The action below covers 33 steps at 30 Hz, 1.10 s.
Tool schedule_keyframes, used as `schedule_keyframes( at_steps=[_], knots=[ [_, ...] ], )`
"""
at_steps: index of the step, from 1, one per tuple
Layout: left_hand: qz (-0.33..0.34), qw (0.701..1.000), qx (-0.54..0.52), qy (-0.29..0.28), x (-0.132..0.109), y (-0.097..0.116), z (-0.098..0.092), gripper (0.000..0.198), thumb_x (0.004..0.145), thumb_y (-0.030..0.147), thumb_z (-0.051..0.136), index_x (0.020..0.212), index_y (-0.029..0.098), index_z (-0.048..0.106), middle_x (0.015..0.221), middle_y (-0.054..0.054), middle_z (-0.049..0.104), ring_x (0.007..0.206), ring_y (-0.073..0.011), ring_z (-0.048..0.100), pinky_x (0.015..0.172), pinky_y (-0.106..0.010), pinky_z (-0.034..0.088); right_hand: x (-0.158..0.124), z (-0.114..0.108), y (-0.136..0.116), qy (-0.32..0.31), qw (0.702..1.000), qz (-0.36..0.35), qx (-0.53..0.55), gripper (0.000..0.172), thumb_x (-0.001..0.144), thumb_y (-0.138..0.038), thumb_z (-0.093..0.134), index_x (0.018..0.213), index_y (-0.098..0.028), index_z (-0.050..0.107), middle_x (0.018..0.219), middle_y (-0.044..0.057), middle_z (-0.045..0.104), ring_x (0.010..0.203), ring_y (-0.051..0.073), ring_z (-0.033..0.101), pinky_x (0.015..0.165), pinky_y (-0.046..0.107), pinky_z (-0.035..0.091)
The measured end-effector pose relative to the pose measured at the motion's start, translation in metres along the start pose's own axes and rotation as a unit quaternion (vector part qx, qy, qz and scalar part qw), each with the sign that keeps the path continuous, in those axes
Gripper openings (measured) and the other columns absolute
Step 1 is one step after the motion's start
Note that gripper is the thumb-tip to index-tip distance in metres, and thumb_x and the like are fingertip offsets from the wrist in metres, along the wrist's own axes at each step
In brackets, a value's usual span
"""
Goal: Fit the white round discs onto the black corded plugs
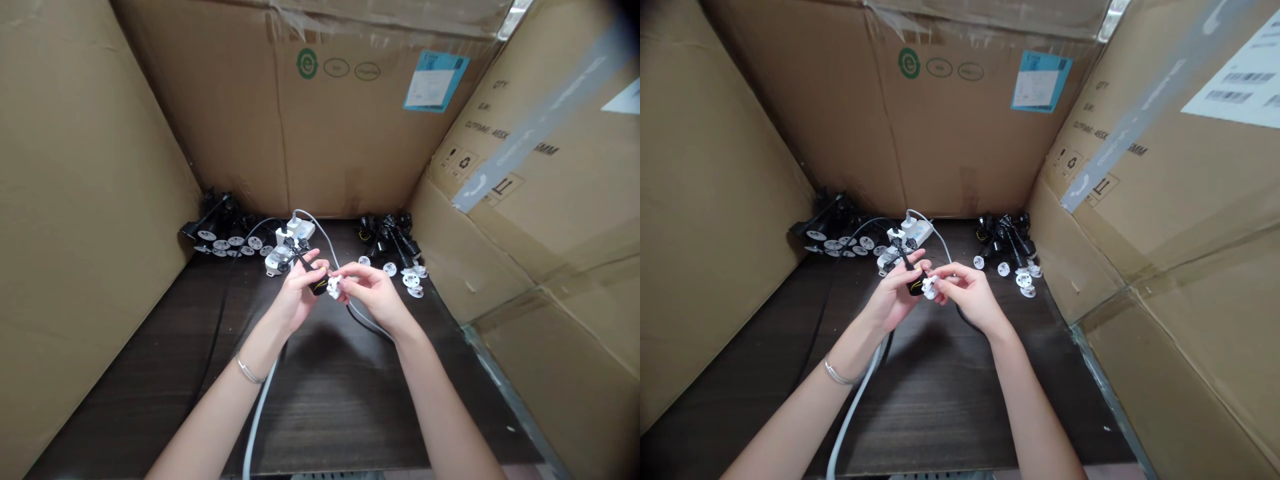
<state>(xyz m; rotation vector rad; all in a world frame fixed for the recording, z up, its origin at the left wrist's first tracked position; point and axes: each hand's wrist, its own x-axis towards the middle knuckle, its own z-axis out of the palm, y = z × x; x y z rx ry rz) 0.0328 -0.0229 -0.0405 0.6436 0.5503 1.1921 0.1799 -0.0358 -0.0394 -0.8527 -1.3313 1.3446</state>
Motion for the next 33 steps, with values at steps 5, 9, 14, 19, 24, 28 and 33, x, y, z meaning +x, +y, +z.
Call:
schedule_keyframes(
  at_steps=[5, 9, 14, 19, 24, 28, 33],
  knots=[
    [0.005, 1.000, 0.006, 0.004, 0.000, -0.002, 0.001, 0.048, 0.066, 0.011, 0.065, 0.108, 0.019, 0.043, 0.082, 0.001, 0.054, 0.063, -0.0111, 0.056, 0.056, -0.025, 0.044, -0.001, 0.004, 0.002, -0.015, 0.999, -0.017, -0.023, 0.014, 0.071, -0.027, 0.067, 0.082, -0.019, 0.067, 0.069, 0.000, 0.062, 0.055, 0.011, 0.058, 0.051, 0.025, 0.048],
    [0.019, 1.000, 0.002, 0.018, 0.001, -0.002, 0.002, 0.049, 0.066, 0.010, 0.064, 0.108, 0.019, 0.042, 0.082, 0.001, 0.054, 0.068, -0.0111, 0.057, 0.060, -0.024, 0.044, -0.001, 0.006, 0.005, 0.008, 1.000, -0.022, -0.009, 0.015, 0.070, -0.027, 0.068, 0.082, -0.019, 0.064, 0.068, -0.001, 0.061, 0.056, 0.010, 0.058, 0.050, 0.023, 0.047],
    [0.035, 0.999, 0.007, 0.002, 0.000, -0.002, 0.004, 0.047, 0.067, 0.009, 0.064, 0.106, 0.021, 0.041, 0.082, 0.002, 0.053, 0.071, -0.0110, 0.056, 0.062, -0.023, 0.043, -0.001, 0.006, 0.004, 0.022, 1.000, -0.015, -0.005, 0.017, 0.069, -0.028, 0.069, 0.077, -0.018, 0.059, 0.069, -0.001, 0.059, 0.054, 0.009, 0.057, 0.047, 0.021, 0.046],
    [0.038, 0.999, 0.006, 0.000, 0.000, -0.002, 0.003, 0.049, 0.066, 0.011, 0.065, 0.107, 0.021, 0.041, 0.082, 0.002, 0.053, 0.072, -0.0108, 0.056, 0.064, -0.024, 0.042, 0.000, 0.007, 0.005, 0.027, 0.999, -0.009, -0.020, 0.019, 0.068, -0.031, 0.070, 0.074, -0.017, 0.057, 0.066, -0.002, 0.058, 0.051, 0.008, 0.055, 0.046, 0.021, 0.044],
    [0.050, 0.999, 0.018, 0.001, 0.000, -0.003, 0.004, 0.050, 0.065, 0.011, 0.066, 0.107, 0.021, 0.042, 0.082, 0.002, 0.053, 0.071, -0.0106, 0.056, 0.063, -0.023, 0.042, 0.000, 0.008, 0.005, 0.039, 0.999, -0.008, -0.034, 0.019, 0.068, -0.030, 0.069, 0.074, -0.018, 0.056, 0.065, -0.002, 0.057, 0.050, 0.008, 0.054, 0.045, 0.021, 0.044],
    [0.055, 0.998, 0.025, -0.003, 0.000, -0.004, 0.004, 0.049, 0.066, 0.011, 0.066, 0.107, 0.022, 0.041, 0.082, 0.002, 0.053, 0.071, -0.0105, 0.056, 0.062, -0.023, 0.042, -0.002, 0.009, 0.005, 0.043, 0.998, -0.005, -0.039, 0.019, 0.069, -0.030, 0.069, 0.072, -0.017, 0.055, 0.063, -0.002, 0.058, 0.049, 0.008, 0.054, 0.045, 0.020, 0.043],
    [0.059, 0.998, 0.016, -0.006, -0.001, -0.008, 0.004, 0.050, 0.068, 0.011, 0.064, 0.109, 0.023, 0.039, 0.084, 0.002, 0.053, 0.072, -0.0106, 0.056, 0.060, -0.022, 0.042, -0.002, 0.014, 0.007, 0.073, 0.997, -0.001, -0.032, 0.023, 0.066, -0.029, 0.071, 0.073, -0.017, 0.053, 0.062, -0.003, 0.056, 0.048, 0.008, 0.055, 0.042, 0.019, 0.043]
  ],
)
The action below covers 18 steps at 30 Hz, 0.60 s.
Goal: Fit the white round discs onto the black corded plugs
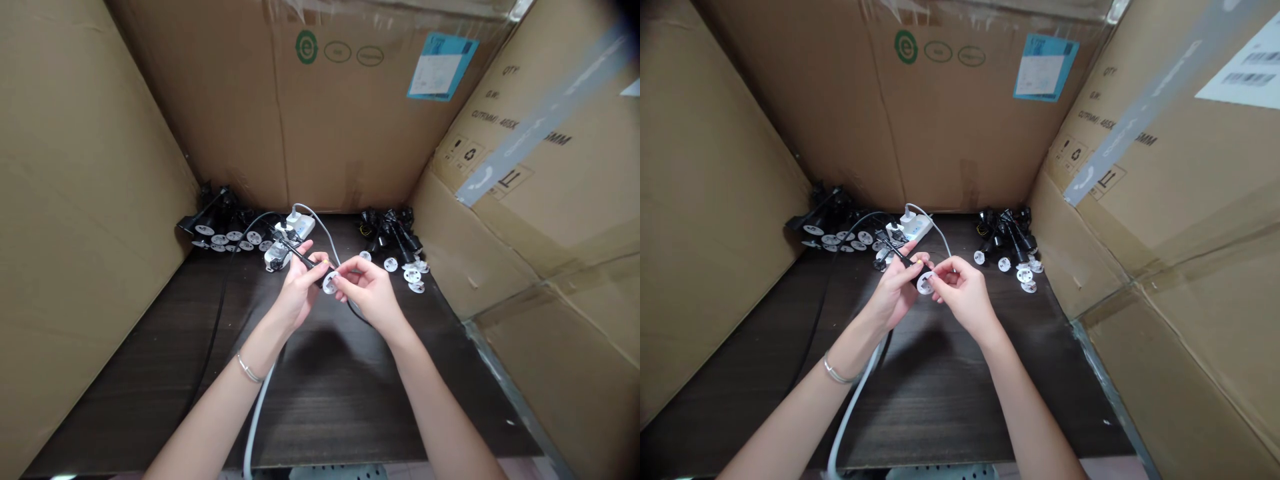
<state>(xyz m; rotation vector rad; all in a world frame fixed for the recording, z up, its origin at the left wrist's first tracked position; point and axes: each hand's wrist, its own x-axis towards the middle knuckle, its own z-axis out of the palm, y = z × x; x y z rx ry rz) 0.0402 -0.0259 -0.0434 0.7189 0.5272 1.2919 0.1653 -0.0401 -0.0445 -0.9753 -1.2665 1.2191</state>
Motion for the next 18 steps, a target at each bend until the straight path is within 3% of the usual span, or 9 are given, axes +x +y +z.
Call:
schedule_keyframes(
  at_steps=[6, 11, 14, 18],
  knots=[
    [-0.034, 0.998, -0.036, 0.035, 0.001, -0.004, 0.001, 0.037, 0.073, 0.018, 0.062, 0.104, 0.020, 0.042, 0.083, 0.000, 0.055, 0.067, -0.0116, 0.056, 0.055, -0.023, 0.044, 0.000, 0.005, 0.004, 0.037, 0.999, -0.019, -0.009, 0.022, 0.067, -0.029, 0.070, 0.073, -0.018, 0.051, 0.062, -0.003, 0.057, 0.050, 0.010, 0.058, 0.045, 0.022, 0.047],
    [-0.044, 0.996, -0.070, 0.026, 0.001, -0.002, 0.002, 0.024, 0.078, 0.020, 0.058, 0.100, 0.020, 0.047, 0.079, 0.000, 0.056, 0.066, -0.0116, 0.057, 0.054, -0.022, 0.044, 0.000, 0.007, 0.006, 0.056, 0.996, -0.039, -0.063, 0.023, 0.070, -0.030, 0.067, 0.071, -0.020, 0.047, 0.062, -0.004, 0.052, 0.051, 0.010, 0.053, 0.046, 0.022, 0.044],
    [-0.075, 0.991, -0.110, 0.021, 0.001, 0.002, 0.003, 0.018, 0.080, 0.020, 0.055, 0.097, 0.017, 0.051, 0.076, 0.000, 0.056, 0.069, -0.0108, 0.058, 0.058, -0.020, 0.045, 0.003, 0.005, 0.009, 0.089, 0.990, -0.076, -0.080, 0.030, 0.063, -0.027, 0.073, 0.073, -0.021, 0.045, 0.069, -0.005, 0.048, 0.057, 0.008, 0.049, 0.052, 0.021, 0.043],
    [-0.119, 0.983, -0.131, 0.040, 0.001, 0.006, 0.004, 0.016, 0.084, 0.021, 0.047, 0.096, 0.013, 0.055, 0.075, -0.002, 0.058, 0.066, -0.0110, 0.059, 0.054, -0.019, 0.045, 0.006, 0.005, 0.013, 0.031, 0.998, -0.041, -0.029, 0.036, 0.060, -0.026, 0.075, 0.085, -0.021, 0.049, 0.077, -0.004, 0.050, 0.059, 0.007, 0.049, 0.052, 0.020, 0.043]
  ],
)
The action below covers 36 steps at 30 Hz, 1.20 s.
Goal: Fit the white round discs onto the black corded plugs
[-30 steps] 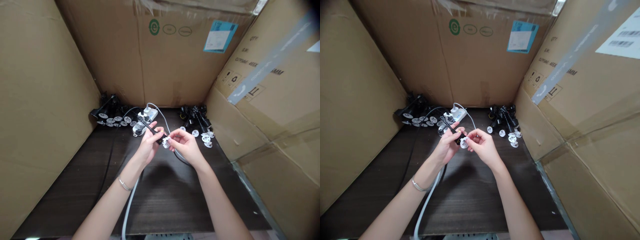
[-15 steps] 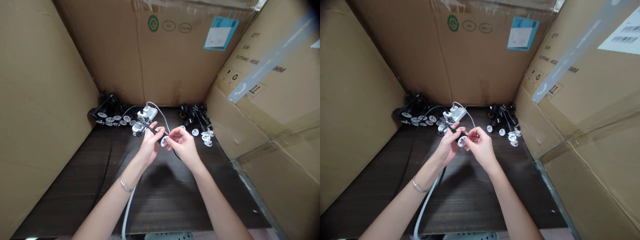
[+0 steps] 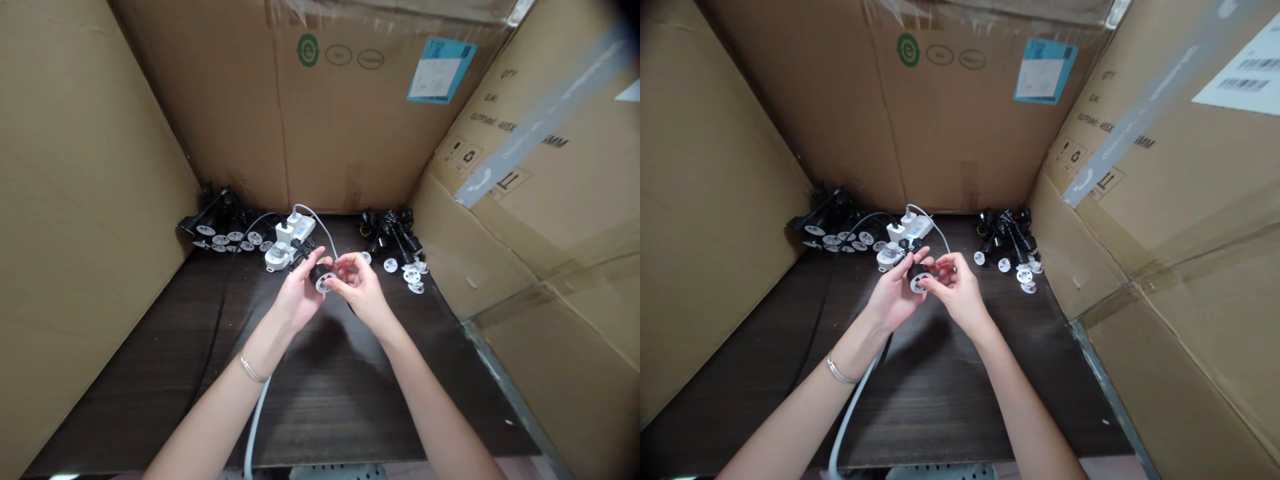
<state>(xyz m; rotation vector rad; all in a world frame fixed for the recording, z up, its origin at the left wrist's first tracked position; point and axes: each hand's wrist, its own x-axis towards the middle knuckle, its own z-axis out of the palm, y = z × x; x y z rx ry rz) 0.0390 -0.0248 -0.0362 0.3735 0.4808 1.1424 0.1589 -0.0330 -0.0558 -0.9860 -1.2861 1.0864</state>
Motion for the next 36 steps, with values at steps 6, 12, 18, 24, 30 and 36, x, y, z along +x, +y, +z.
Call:
schedule_keyframes(
  at_steps=[6, 12, 18, 24, 30, 36],
  knots=[
    [-0.069, 0.988, 0.131, -0.038, 0.002, -0.004, -0.007, 0.036, 0.087, 0.042, 0.036, 0.082, 0.014, 0.058, 0.046, 0.002, 0.049, 0.031, -0.0100, 0.042, 0.035, -0.023, 0.036, -0.005, 0.006, -0.003, -0.124, 0.989, 0.057, 0.059, 0.040, 0.074, -0.031, 0.061, 0.112, -0.025, 0.051, 0.072, -0.004, 0.057, 0.047, 0.007, 0.051, 0.043, 0.021, 0.043],
    [0.033, 0.920, 0.389, 0.008, 0.010, -0.007, -0.018, 0.056, 0.083, 0.059, 0.030, 0.067, 0.012, 0.058, 0.046, -0.002, 0.053, 0.045, -0.0132, 0.054, 0.048, -0.023, 0.043, -0.004, 0.001, -0.007, -0.072, 0.993, 0.074, 0.052, 0.031, 0.073, -0.034, 0.062, 0.099, -0.018, 0.058, 0.057, -0.004, 0.057, 0.039, 0.007, 0.051, 0.037, 0.018, 0.035],
    [0.188, 0.867, 0.462, -0.009, 0.004, -0.013, -0.013, 0.045, 0.084, 0.046, 0.043, 0.121, 0.021, 0.041, 0.081, -0.002, 0.062, 0.071, -0.0146, 0.060, 0.065, -0.027, 0.049, 0.003, -0.010, -0.007, 0.025, 0.998, 0.038, 0.051, 0.026, 0.075, -0.039, 0.059, 0.087, -0.016, 0.056, 0.048, -0.006, 0.053, 0.032, 0.006, 0.046, 0.034, 0.018, 0.031],
    [0.174, 0.879, 0.431, -0.108, 0.004, -0.024, -0.012, 0.043, 0.085, 0.036, 0.046, 0.124, 0.018, 0.042, 0.066, 0.001, 0.055, 0.058, -0.0125, 0.055, 0.064, -0.028, 0.049, 0.003, -0.009, -0.006, -0.009, 0.997, 0.046, 0.058, 0.026, 0.077, -0.040, 0.058, 0.087, -0.016, 0.057, 0.042, -0.007, 0.049, 0.032, 0.006, 0.043, 0.033, 0.018, 0.029],
    [0.213, 0.873, 0.435, -0.055, 0.006, -0.020, -0.016, 0.038, 0.083, 0.034, 0.049, 0.116, 0.016, 0.050, 0.071, -0.001, 0.058, 0.056, -0.0109, 0.052, 0.055, -0.024, 0.047, 0.003, -0.008, -0.009, -0.067, 0.991, 0.074, 0.094, 0.032, 0.075, -0.036, 0.058, 0.099, -0.015, 0.056, 0.054, -0.004, 0.057, 0.044, 0.010, 0.054, 0.045, 0.022, 0.041],
    [0.194, 0.889, 0.409, -0.067, 0.004, -0.020, -0.013, 0.039, 0.082, 0.033, 0.051, 0.116, 0.014, 0.049, 0.064, 0.000, 0.057, 0.053, -0.0111, 0.052, 0.053, -0.024, 0.047, 0.003, -0.009, -0.010, -0.051, 0.992, 0.071, 0.087, 0.026, 0.074, -0.030, 0.057, 0.095, -0.015, 0.057, 0.051, -0.005, 0.055, 0.042, 0.010, 0.052, 0.044, 0.023, 0.039]
  ],
)
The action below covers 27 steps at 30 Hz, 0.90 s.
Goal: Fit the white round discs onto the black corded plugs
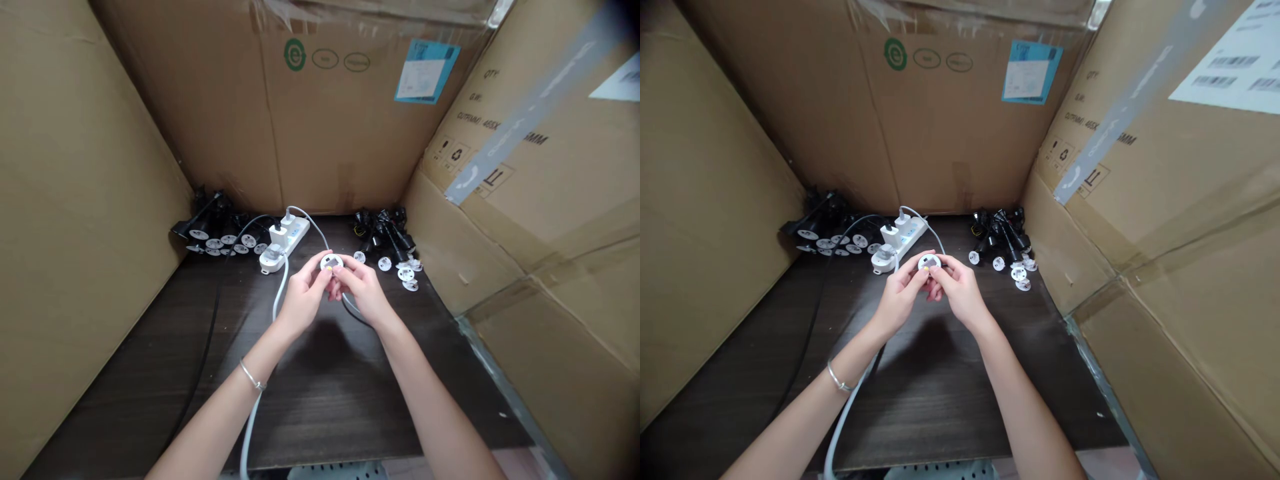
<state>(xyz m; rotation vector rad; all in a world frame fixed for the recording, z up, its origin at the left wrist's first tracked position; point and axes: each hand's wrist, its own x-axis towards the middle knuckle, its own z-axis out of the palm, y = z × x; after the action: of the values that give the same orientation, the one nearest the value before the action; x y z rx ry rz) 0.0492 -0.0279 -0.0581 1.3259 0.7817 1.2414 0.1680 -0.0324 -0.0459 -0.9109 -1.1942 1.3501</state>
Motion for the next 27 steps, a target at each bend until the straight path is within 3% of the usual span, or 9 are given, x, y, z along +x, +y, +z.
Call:
schedule_keyframes(
  at_steps=[4, 11, 18, 27],
  knots=[
    [-0.019, 1.000, -0.016, 0.002, 0.000, 0.003, 0.001, 0.041, 0.084, 0.037, 0.047, 0.118, 0.014, 0.050, 0.069, -0.001, 0.059, 0.056, -0.0119, 0.055, 0.063, -0.029, 0.051, -0.001, 0.000, 0.001, 0.015, 0.999, -0.021, -0.026, 0.024, 0.076, -0.030, 0.055, 0.094, -0.014, 0.058, 0.047, -0.007, 0.051, 0.039, 0.008, 0.047, 0.040, 0.021, 0.032],
    [0.001, 0.996, 0.086, 0.036, 0.000, 0.003, -0.004, 0.041, 0.085, 0.039, 0.043, 0.119, 0.020, 0.054, 0.092, -0.004, 0.064, 0.069, -0.0129, 0.057, 0.062, -0.023, 0.048, 0.000, 0.000, 0.004, -0.033, 0.999, -0.004, -0.004, 0.027, 0.077, -0.033, 0.052, 0.099, -0.018, 0.053, 0.061, -0.004, 0.057, 0.050, 0.011, 0.057, 0.050, 0.025, 0.043],
    [0.011, 0.995, 0.097, 0.018, 0.001, 0.005, -0.007, 0.039, 0.086, 0.032, 0.041, 0.122, 0.020, 0.052, 0.105, -0.005, 0.063, 0.082, -0.0148, 0.058, 0.067, -0.022, 0.047, 0.001, 0.003, 0.008, -0.017, 1.000, -0.014, 0.014, 0.027, 0.080, -0.035, 0.050, 0.102, -0.020, 0.048, 0.066, -0.004, 0.058, 0.053, 0.012, 0.059, 0.054, 0.026, 0.047],
    [0.086, 0.978, 0.190, 0.030, -0.004, 0.005, -0.003, 0.037, 0.086, 0.033, 0.043, 0.117, 0.017, 0.056, 0.113, -0.007, 0.062, 0.098, -0.0190, 0.059, 0.086, -0.028, 0.045, 0.000, 0.002, 0.010, -0.027, 0.999, -0.021, 0.028, 0.023, 0.081, -0.035, 0.050, 0.101, -0.024, 0.050, 0.081, -0.002, 0.059, 0.061, 0.011, 0.059, 0.058, 0.026, 0.050]
  ],
)
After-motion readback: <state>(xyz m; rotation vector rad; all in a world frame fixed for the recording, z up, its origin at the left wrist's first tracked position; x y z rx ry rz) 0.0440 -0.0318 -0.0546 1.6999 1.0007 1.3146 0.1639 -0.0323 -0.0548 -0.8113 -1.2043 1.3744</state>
